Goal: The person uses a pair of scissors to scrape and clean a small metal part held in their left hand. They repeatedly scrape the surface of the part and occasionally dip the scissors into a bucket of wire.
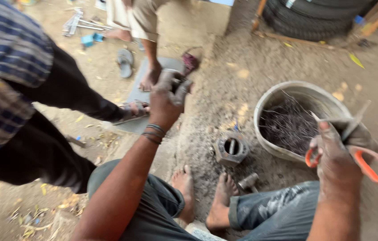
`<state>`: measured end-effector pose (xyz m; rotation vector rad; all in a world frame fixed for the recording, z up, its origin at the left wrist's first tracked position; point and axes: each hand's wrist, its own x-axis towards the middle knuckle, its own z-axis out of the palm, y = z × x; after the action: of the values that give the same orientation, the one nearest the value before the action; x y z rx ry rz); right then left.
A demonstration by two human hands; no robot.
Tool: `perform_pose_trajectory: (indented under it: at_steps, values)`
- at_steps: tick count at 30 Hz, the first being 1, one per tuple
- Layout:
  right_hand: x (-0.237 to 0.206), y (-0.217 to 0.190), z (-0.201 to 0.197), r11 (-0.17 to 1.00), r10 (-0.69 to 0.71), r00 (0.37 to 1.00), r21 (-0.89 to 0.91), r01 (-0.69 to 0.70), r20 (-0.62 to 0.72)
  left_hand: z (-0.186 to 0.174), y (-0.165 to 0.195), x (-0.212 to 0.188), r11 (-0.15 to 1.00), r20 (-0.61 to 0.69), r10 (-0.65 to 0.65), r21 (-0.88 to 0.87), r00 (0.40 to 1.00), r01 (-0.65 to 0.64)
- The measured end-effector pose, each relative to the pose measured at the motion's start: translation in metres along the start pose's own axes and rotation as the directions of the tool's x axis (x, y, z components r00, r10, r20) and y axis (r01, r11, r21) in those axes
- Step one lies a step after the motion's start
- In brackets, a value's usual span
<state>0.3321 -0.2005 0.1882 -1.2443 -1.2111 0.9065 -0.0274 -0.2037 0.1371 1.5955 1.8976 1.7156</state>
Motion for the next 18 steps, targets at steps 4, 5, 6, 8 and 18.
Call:
perform_pose_trajectory:
  at_steps: [4, 5, 6, 8, 18]
  values:
    - [0.005, 0.019, -0.004, 0.993, -0.109, 0.982, -0.031, 0.115, 0.154, 0.005, -0.003, 0.014, 0.985, -0.121, -0.078, -0.164, 0.990, 0.057]
    - [0.006, 0.024, -0.001, 0.985, -0.125, 0.974, -0.091, 0.144, 0.190, 0.003, -0.005, 0.018, 0.942, -0.077, -0.174, -0.305, 0.982, 0.143]
    - [0.008, 0.028, 0.002, 0.974, -0.136, 0.964, -0.148, 0.172, 0.228, 0.003, -0.007, 0.021, 0.872, -0.019, -0.262, -0.433, 0.965, 0.228]
    - [0.011, 0.033, 0.005, 0.847, -0.351, 0.911, -0.342, 0.407, 0.214, 0.005, -0.009, 0.021, 0.751, 0.073, -0.365, -0.567, 0.928, 0.339]
    - [-0.031, 0.053, 0.064, 0.973, 0.154, 0.973, -0.198, -0.119, 0.172, 0.052, 0.038, -0.058, 0.890, 0.401, -0.205, -0.302, 0.893, 0.340]
